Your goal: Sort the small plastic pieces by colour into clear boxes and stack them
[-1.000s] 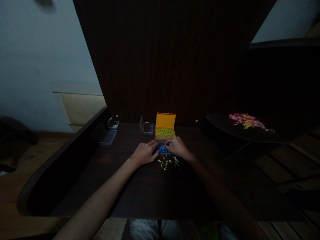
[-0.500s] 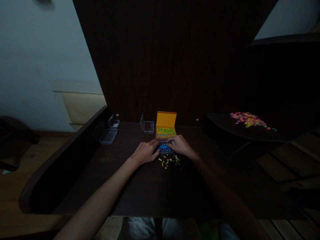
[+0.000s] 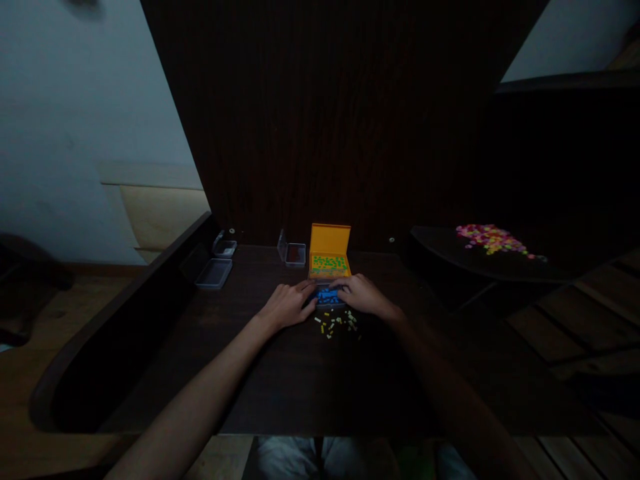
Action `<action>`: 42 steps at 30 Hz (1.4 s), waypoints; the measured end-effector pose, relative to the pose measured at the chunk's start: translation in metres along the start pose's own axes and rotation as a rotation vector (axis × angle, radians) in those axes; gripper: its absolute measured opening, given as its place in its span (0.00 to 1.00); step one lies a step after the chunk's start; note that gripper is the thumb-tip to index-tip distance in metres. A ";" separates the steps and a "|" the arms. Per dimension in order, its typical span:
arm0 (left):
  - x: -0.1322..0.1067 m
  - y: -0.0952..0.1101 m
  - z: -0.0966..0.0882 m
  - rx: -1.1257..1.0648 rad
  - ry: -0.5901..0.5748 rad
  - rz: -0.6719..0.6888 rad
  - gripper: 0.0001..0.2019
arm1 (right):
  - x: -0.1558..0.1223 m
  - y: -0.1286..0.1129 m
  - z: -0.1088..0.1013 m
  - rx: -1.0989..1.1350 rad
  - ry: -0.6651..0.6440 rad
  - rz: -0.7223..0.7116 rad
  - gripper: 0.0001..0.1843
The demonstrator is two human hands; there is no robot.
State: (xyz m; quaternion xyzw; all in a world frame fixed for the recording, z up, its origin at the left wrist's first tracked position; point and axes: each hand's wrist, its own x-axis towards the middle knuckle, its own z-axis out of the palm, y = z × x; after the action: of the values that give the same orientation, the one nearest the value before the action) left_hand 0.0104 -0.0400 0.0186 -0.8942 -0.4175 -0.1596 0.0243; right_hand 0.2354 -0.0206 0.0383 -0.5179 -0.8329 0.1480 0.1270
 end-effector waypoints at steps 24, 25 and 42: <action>-0.001 -0.017 0.016 -0.539 0.100 -0.066 0.48 | -0.028 0.037 0.027 0.430 0.150 -0.132 0.41; -0.001 -0.017 0.016 -0.534 0.096 -0.060 0.47 | -0.028 0.037 0.026 0.416 0.152 -0.137 0.38; -0.001 -0.015 0.017 -0.215 0.108 0.197 0.20 | -0.032 0.044 0.032 0.216 0.125 -0.228 0.21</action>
State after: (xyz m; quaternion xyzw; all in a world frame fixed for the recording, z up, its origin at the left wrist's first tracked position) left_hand 0.0031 -0.0278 0.0008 -0.9185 -0.3062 -0.2479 -0.0338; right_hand 0.2740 -0.0347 -0.0098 -0.4116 -0.8560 0.1888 0.2493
